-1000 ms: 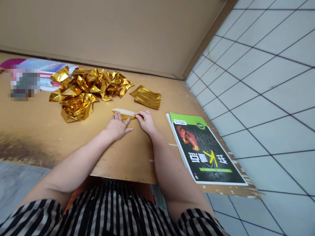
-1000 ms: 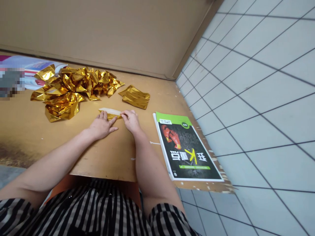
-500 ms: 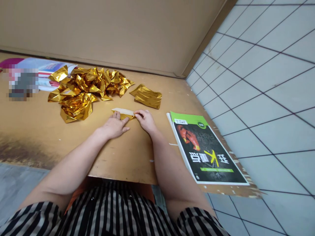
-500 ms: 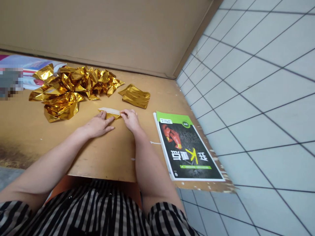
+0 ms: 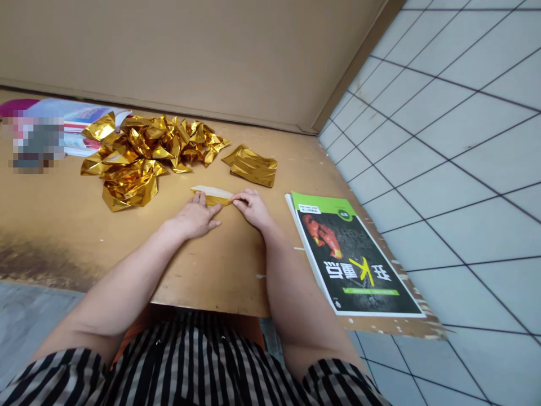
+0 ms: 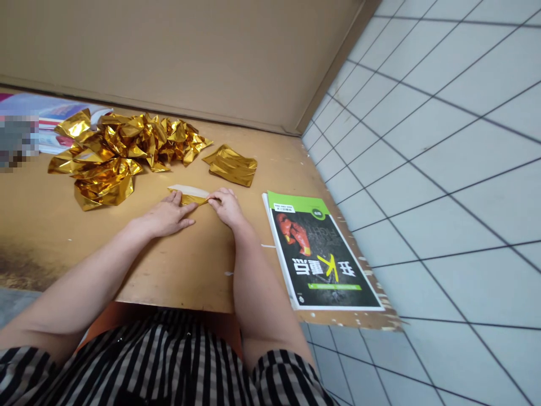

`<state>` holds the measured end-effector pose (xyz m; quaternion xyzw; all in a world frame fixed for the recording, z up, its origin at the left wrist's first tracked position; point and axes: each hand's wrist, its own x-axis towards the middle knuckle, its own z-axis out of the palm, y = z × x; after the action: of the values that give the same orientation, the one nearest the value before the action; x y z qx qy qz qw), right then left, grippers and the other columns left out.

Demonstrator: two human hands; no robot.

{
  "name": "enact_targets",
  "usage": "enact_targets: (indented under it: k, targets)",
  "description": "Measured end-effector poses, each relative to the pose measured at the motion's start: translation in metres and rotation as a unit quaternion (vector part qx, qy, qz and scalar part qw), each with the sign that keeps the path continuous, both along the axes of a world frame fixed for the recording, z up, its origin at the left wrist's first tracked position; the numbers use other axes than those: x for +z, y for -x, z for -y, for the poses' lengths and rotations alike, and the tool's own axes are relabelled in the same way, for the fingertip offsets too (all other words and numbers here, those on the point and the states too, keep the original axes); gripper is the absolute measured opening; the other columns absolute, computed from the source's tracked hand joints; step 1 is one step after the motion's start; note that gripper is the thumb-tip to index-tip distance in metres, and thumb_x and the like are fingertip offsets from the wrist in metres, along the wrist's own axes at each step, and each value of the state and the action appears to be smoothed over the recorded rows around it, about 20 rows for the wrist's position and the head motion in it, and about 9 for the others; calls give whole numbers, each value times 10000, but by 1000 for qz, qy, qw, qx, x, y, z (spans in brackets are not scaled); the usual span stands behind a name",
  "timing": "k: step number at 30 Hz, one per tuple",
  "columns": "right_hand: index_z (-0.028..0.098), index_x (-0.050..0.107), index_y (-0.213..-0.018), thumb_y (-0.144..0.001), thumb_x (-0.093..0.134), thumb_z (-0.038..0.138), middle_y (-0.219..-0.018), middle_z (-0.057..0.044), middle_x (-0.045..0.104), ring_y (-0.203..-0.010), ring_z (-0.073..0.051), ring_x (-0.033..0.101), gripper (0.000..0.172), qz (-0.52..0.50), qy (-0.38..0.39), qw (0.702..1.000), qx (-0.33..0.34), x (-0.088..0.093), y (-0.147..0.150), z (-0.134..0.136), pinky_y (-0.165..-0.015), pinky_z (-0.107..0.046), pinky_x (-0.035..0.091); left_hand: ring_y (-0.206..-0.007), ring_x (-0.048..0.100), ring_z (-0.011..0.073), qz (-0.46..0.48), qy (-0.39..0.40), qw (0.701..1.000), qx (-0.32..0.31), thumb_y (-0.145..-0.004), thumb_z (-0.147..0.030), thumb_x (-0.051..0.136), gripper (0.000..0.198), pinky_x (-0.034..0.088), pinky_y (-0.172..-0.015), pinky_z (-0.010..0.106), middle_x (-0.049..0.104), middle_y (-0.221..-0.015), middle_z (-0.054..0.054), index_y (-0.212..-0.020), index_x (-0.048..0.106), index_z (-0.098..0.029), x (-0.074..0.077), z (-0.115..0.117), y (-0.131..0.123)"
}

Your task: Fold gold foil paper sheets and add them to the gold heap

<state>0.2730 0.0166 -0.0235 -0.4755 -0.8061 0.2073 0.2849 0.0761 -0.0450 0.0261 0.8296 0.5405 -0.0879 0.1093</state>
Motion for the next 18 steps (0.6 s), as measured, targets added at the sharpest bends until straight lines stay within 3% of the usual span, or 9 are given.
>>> enact_targets:
  k: [10,18]
  targets:
    - [248,691,-928,-894,519,308,-1014,-86,658,-1042,-284,538,185,71,-8,995,-75,0,15,3,-923,-467,413,-1446,258,378,2,8,1000,8,-965,-498,408,597,260,-1137,476,274,-1582,167,-1507,323,-262,1,1,-1]
    - [264,686,-1023,-899,528,347,-1029,-100,652,-1018,-296,530,217,88,-41,990,-101,-10,21,1,-881,-462,429,-1452,243,375,-1,7,1000,6,-965,-520,398,626,256,-1136,474,271,-1583,169,-1524,271,-268,-2,0,0]
